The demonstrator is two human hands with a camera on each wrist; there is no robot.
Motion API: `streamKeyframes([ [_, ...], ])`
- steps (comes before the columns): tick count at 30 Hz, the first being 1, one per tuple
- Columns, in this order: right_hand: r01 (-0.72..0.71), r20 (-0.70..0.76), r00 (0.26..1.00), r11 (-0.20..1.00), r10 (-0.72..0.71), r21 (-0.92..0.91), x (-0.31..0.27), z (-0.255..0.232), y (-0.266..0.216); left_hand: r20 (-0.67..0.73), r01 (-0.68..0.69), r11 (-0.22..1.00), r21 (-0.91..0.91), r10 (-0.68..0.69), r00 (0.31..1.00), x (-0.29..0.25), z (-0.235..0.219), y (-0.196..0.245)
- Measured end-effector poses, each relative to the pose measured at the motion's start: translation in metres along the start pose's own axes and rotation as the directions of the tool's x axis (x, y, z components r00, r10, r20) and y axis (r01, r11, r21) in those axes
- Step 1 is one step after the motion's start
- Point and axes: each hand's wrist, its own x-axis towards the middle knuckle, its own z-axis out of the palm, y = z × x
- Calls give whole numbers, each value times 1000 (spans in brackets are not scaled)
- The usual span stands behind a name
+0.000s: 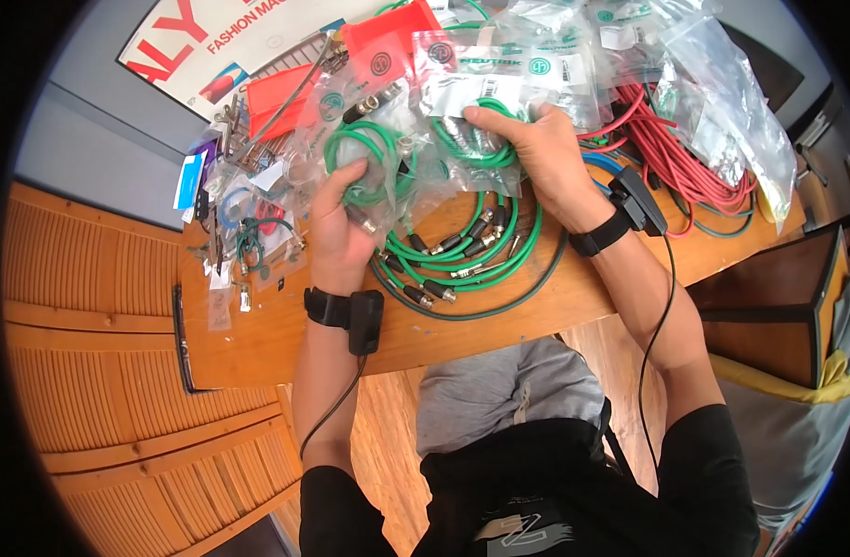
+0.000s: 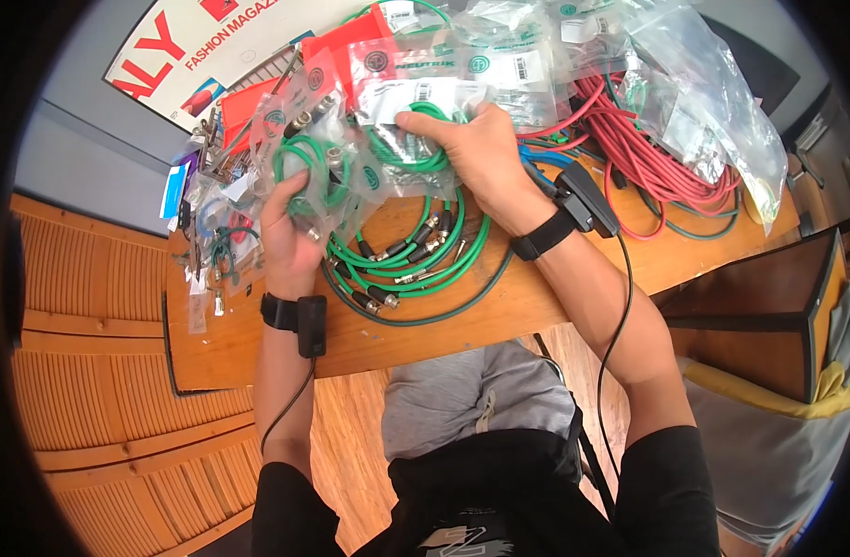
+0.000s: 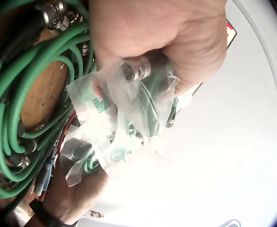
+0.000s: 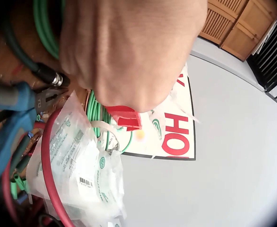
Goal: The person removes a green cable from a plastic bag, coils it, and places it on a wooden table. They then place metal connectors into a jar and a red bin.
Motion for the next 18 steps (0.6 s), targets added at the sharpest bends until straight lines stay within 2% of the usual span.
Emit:
streamKeyframes([
  [3, -45, 9, 999, 997, 46, -59, 2, -2, 4, 24, 2, 999, 43, -3, 1000, -1, 3, -4],
  [4, 2, 45, 999, 999, 0, -37, 3, 0, 12, 39, 5, 998, 60, -7, 999, -1, 5, -6],
  [7, -7, 68, 998, 997, 1, 83, 3, 7, 20, 77, -67, 982, 174, 54, 996, -2, 13, -11],
  [8, -16, 101, 995, 993, 4, 117, 2, 6, 18, 68, -61, 985, 163, 51, 996, -3, 11, -10],
  [11, -45, 136, 990, 997, 36, 66, 1, 6, 16, 63, -44, 991, 128, 36, 997, -2, 9, -7],
  [14, -77, 204, 978, 982, 41, 172, 1, 8, 21, 87, -19, 997, 76, 12, 996, -5, 8, -5],
  [17, -155, 215, 970, 969, 113, 193, 0, 8, 20, 118, 35, 999, -5, -34, 992, -6, 4, -4],
  [18, -138, 215, 972, 973, 97, 185, 0, 8, 21, 134, 57, 998, -33, -53, 990, -7, 5, -4],
])
